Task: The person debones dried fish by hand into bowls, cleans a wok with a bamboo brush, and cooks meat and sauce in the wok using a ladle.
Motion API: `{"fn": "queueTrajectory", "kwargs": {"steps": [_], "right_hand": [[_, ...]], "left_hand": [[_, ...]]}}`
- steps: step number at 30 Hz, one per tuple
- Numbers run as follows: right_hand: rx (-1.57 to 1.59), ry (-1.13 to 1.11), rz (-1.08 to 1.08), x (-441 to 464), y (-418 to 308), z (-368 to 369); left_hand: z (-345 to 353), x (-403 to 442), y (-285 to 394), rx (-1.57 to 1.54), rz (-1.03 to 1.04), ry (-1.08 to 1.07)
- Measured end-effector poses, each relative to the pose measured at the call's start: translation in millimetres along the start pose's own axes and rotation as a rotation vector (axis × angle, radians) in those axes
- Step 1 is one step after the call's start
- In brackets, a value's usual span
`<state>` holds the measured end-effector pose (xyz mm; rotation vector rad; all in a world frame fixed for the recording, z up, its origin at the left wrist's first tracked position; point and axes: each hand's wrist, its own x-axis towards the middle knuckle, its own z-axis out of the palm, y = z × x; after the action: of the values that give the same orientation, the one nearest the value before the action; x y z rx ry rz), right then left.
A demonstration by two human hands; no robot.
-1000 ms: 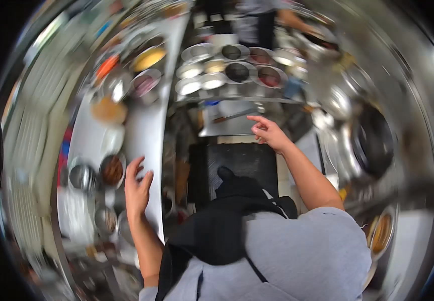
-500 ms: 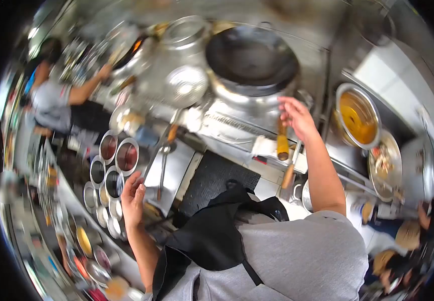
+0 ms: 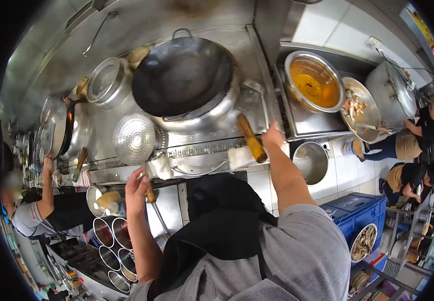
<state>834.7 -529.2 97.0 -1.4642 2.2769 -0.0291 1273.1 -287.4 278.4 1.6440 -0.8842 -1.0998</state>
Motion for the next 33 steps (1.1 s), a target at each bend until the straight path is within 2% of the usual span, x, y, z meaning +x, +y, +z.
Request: {"fn": "queueTrajectory", "kwargs": {"steps": [1,2,4,5,6,8,10,12,14,16,18,22,24,26,28,30,33], "right_hand": [[-0.083,-0.02,0.042,5,-3,4],[-0.085,-0.012,0.046,7,-6,2],[-0.14,0.089,-0.026,3,-10,-11],[-0.136,0.064,-0.095,3,-7,-21],[-0.005,0.134,-0.143,9,1,-25],[0.042,0.216,-0.208,17,0,-43],[0.043,0.356,-0.264,12,-41,-86],[0.114,0.479,-0.555,62,-91,-119],[0.477,0.253,-0.739,77,-193,-173],[1.002,-0.346,-0.692,34,-299,-216],[1.134,-0.729,-0.607,3,-373,-197],[1.09,-0.798,-0.59,-17,-496,-94],[1.041,-0.919,-0.551,-36,-544,-43],[0.994,-0.963,-0.565,-55,-587,7],[1.026,-0.921,-0.596,-65,-636,63],[0.855,-0.595,-0.568,-76,-691,126],[0.716,-0.488,-0.463,-108,-721,144]], "left_hand": [[-5,12,3,-0.031,-0.04,-0.007],[-15,26,6,0.068,0.046,-0.03],[-40,49,10,0.052,0.124,-0.017],[-57,58,14,0.057,0.122,0.013],[-72,64,20,0.06,0.117,0.043],[-101,66,37,0.038,0.137,0.142],[-125,72,41,-0.036,0.225,0.182],[-137,77,50,-0.07,0.226,0.223],[-139,87,60,-0.074,0.146,0.281],[-125,100,66,-0.11,0.208,0.366],[-110,112,70,-0.211,0.269,0.449],[-110,147,66,-0.303,0.207,0.389],[-134,167,62,-0.281,0.177,0.387],[-162,190,53,-0.432,0.125,0.418],[-192,222,37,-0.484,0.108,0.423],[-211,249,26,-0.698,-0.022,0.405],[-229,304,1,-0.79,-0.003,0.351]]}}
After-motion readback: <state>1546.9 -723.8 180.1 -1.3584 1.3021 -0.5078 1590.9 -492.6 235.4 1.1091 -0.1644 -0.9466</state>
